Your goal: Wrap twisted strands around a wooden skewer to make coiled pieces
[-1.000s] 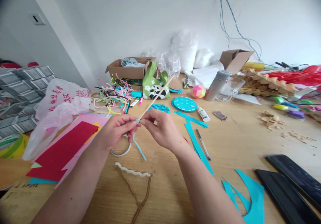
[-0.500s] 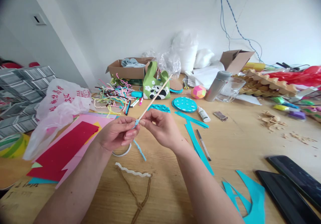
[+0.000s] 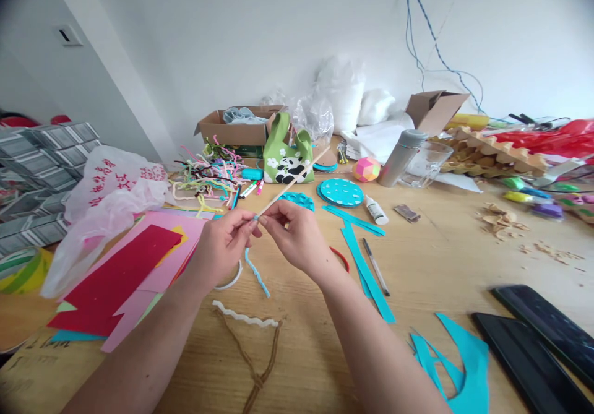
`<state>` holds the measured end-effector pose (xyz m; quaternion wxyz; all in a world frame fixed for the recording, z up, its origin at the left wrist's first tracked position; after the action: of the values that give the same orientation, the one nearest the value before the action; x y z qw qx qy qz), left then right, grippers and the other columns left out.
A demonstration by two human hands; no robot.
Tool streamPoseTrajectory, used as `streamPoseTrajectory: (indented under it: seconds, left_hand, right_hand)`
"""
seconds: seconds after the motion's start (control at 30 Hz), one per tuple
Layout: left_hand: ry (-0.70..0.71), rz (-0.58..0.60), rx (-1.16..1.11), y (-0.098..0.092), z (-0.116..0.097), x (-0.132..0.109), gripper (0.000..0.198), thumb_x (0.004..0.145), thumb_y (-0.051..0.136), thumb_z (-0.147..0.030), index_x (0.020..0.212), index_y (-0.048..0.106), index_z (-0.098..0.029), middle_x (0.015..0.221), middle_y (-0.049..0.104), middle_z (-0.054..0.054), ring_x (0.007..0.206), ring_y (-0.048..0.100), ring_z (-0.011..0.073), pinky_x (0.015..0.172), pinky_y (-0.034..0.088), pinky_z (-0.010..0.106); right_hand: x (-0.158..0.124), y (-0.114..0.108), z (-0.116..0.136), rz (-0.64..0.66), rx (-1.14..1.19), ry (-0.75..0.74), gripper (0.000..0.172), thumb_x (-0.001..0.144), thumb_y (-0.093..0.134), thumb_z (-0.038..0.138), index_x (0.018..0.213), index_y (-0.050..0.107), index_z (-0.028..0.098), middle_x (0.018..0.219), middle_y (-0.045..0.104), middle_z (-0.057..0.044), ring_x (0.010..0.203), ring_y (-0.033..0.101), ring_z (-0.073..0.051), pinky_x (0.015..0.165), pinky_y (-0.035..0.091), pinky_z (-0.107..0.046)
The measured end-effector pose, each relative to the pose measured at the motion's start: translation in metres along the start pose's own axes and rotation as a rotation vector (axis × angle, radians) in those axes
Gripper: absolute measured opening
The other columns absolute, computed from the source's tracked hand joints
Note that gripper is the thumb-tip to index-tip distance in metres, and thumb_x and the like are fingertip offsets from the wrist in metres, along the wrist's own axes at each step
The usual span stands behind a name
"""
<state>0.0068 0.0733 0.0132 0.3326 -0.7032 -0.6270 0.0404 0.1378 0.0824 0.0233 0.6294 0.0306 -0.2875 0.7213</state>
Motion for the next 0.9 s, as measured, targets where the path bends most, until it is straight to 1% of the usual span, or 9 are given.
streamPoseTrajectory:
  seconds: [0.07,0.13,0.2,0.3,0.37,0.47,0.63,0.77,0.9]
  left_hand:
    - [0.041,-0.028,0.109,-0.001,-0.004,-0.001,0.018,0.091,0.045,-0.027,0.088,0.061,-0.018,0.070,0.063,0.000,0.057,0.055,0.0089,0.053,0.040,0.019]
    - [0.040,-0.009,0.106,0.000,-0.005,-0.001,0.021,0.092,0.043,-0.028,0.085,0.061,-0.018,0.063,0.058,-0.002,0.053,0.052,0.0081,0.051,0.038,0.019]
    - [-0.007,0.051,-0.017,0.002,-0.002,-0.001,0.025,0.092,0.043,-0.032,0.084,0.061,-0.017,0.058,0.052,-0.003,0.047,0.048,0.0071,0.046,0.037,0.018]
    - [-0.120,0.147,-0.302,0.006,0.005,0.000,0.026,0.090,0.047,-0.037,0.086,0.061,-0.016,0.056,0.047,-0.005,0.040,0.042,0.0059,0.038,0.035,0.018]
    - [-0.185,0.186,-0.468,0.007,0.007,0.000,0.026,0.087,0.052,-0.038,0.085,0.062,-0.015,0.054,0.044,-0.006,0.038,0.039,0.0053,0.035,0.034,0.017]
    - [-0.255,0.239,-0.661,0.010,0.008,-0.001,0.024,0.084,0.057,-0.037,0.082,0.062,-0.013,0.052,0.042,-0.007,0.037,0.034,0.0042,0.032,0.032,0.015]
    - [-0.351,0.387,-0.904,0.017,0.008,-0.003,0.020,0.083,0.060,-0.032,0.079,0.063,-0.012,0.047,0.039,-0.007,0.035,0.027,0.0025,0.030,0.026,0.013]
    - [-0.421,0.490,-1.060,0.023,0.010,-0.006,0.016,0.082,0.061,-0.027,0.079,0.063,-0.011,0.046,0.039,-0.007,0.035,0.023,0.0022,0.029,0.023,0.012]
    - [-0.441,0.573,-1.175,0.029,0.009,-0.007,0.015,0.079,0.064,-0.026,0.079,0.065,-0.011,0.044,0.039,-0.006,0.035,0.023,0.0030,0.028,0.022,0.013]
  right_hand:
    - [0.000,-0.001,0.001,-0.002,-0.019,-0.014,0.014,0.085,0.057,0.025,0.077,0.063,0.014,0.067,0.061,-0.001,0.061,0.050,-0.012,0.056,0.038,-0.024]
    - [-0.001,-0.001,0.002,-0.002,-0.033,-0.034,0.012,0.085,0.056,0.022,0.079,0.063,0.015,0.069,0.062,-0.001,0.063,0.052,-0.012,0.057,0.038,-0.024]
    - [-0.001,-0.002,0.004,-0.002,-0.048,-0.052,0.011,0.086,0.055,0.020,0.080,0.063,0.015,0.071,0.062,-0.001,0.064,0.052,-0.012,0.057,0.038,-0.023]
    - [-0.002,-0.003,0.007,0.011,-0.068,-0.074,0.011,0.087,0.054,0.019,0.080,0.062,0.015,0.072,0.062,-0.002,0.064,0.052,-0.012,0.057,0.039,-0.024]
    - [-0.002,-0.002,0.009,0.029,-0.066,-0.083,0.012,0.087,0.054,0.019,0.080,0.062,0.015,0.074,0.063,-0.003,0.067,0.053,-0.013,0.060,0.040,-0.025]
    - [-0.003,-0.003,0.010,0.054,0.001,-0.089,0.013,0.087,0.055,0.023,0.080,0.062,0.015,0.076,0.063,-0.004,0.069,0.055,-0.014,0.062,0.041,-0.027]
    - [-0.002,-0.001,0.008,0.101,0.164,-0.079,0.015,0.086,0.059,0.028,0.079,0.062,0.015,0.074,0.063,-0.004,0.069,0.055,-0.015,0.063,0.042,-0.028]
    - [-0.003,-0.001,0.008,0.109,0.213,-0.045,0.017,0.085,0.062,0.030,0.078,0.063,0.015,0.073,0.063,-0.004,0.067,0.054,-0.014,0.059,0.041,-0.027]
    - [-0.004,-0.002,0.010,0.121,0.259,-0.028,0.017,0.083,0.063,0.031,0.077,0.063,0.015,0.072,0.063,-0.003,0.064,0.053,-0.013,0.057,0.041,-0.026]
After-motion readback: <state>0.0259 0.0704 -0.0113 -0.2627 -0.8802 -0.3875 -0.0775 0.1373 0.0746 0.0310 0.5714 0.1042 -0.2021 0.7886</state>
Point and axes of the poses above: each hand's wrist, its own x-axis towards the middle knuckle, its own y-axis out of the palm, z = x × y, the point moved 7 cm from there along x, towards the middle knuckle
